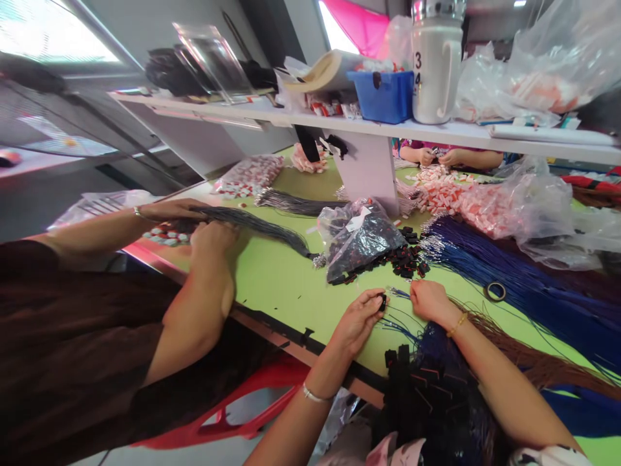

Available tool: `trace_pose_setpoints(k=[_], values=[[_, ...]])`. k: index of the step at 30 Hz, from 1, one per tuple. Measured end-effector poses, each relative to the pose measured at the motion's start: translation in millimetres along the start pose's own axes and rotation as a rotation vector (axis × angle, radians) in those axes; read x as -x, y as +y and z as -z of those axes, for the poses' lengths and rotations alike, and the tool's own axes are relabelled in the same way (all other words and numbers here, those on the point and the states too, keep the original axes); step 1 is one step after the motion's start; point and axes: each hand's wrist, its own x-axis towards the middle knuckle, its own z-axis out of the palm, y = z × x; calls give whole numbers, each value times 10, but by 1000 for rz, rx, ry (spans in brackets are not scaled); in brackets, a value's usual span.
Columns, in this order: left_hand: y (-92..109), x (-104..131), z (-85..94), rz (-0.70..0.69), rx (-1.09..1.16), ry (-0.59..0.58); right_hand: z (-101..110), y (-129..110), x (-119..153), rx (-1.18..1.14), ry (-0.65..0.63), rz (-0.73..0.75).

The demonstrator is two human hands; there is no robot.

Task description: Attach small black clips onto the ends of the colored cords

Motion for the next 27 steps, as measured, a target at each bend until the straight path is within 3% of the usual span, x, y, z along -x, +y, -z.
trace_pose_setpoints(k=[7, 17, 21, 27], values=[[-21, 22, -7, 4, 55, -10, 48, 25, 10, 7, 81, 19], [-71, 17, -83, 21, 175, -30, -22, -169, -6, -799, 271, 185], [-99, -26, -105, 40, 247, -47, -31, -185, 14, -825, 254, 162], [-127, -87, -114, 67, 317, -82, -31, -176, 68, -660, 237, 127]])
